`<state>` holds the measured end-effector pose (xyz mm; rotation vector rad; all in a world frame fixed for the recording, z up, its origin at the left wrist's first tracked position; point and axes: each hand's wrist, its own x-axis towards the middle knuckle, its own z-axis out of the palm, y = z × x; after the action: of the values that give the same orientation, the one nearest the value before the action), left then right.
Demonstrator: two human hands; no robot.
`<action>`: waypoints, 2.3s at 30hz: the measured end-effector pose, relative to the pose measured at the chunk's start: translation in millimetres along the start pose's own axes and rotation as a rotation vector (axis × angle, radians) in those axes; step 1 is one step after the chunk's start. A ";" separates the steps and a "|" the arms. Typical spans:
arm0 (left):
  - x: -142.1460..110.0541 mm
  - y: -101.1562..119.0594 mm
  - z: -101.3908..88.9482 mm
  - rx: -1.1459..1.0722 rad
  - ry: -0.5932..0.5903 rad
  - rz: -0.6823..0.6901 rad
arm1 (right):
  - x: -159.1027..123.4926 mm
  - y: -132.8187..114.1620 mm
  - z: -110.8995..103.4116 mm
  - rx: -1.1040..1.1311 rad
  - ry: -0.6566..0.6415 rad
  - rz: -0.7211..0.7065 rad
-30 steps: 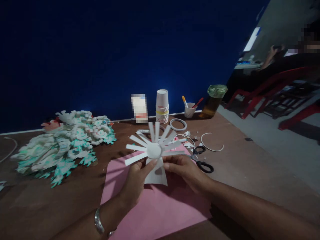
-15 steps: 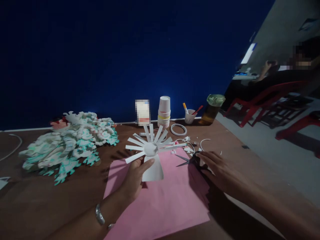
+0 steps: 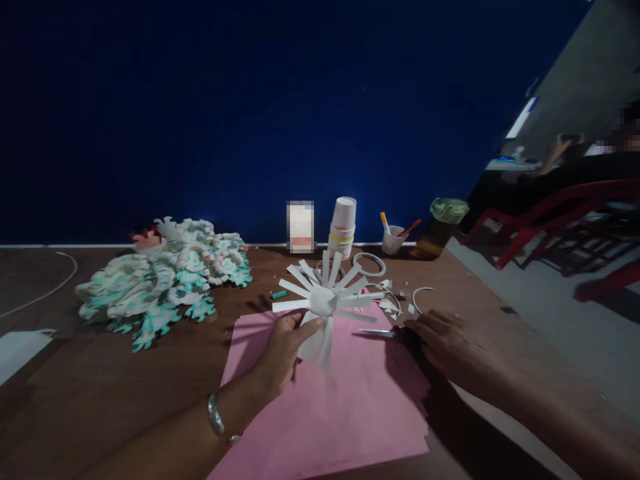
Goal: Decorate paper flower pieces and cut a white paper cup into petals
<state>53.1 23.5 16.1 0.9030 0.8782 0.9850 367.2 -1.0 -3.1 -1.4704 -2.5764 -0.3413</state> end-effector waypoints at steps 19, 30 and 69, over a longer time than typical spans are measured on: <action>4.4 -2.4 -7.6 0.078 -0.052 -0.031 | 18.1 -31.7 -40.7 1.114 -0.399 0.161; 5.9 -0.4 -9.7 0.188 -0.063 -0.027 | 20.7 -28.7 -12.4 1.214 -0.469 0.185; 8.3 8.3 -9.8 0.240 -0.105 -0.124 | 18.0 -31.3 -22.9 1.119 -0.389 0.152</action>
<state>44.2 35.6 18.5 1.0805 0.9646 0.7289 331.6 -7.8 19.5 -1.2682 -2.1281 1.2885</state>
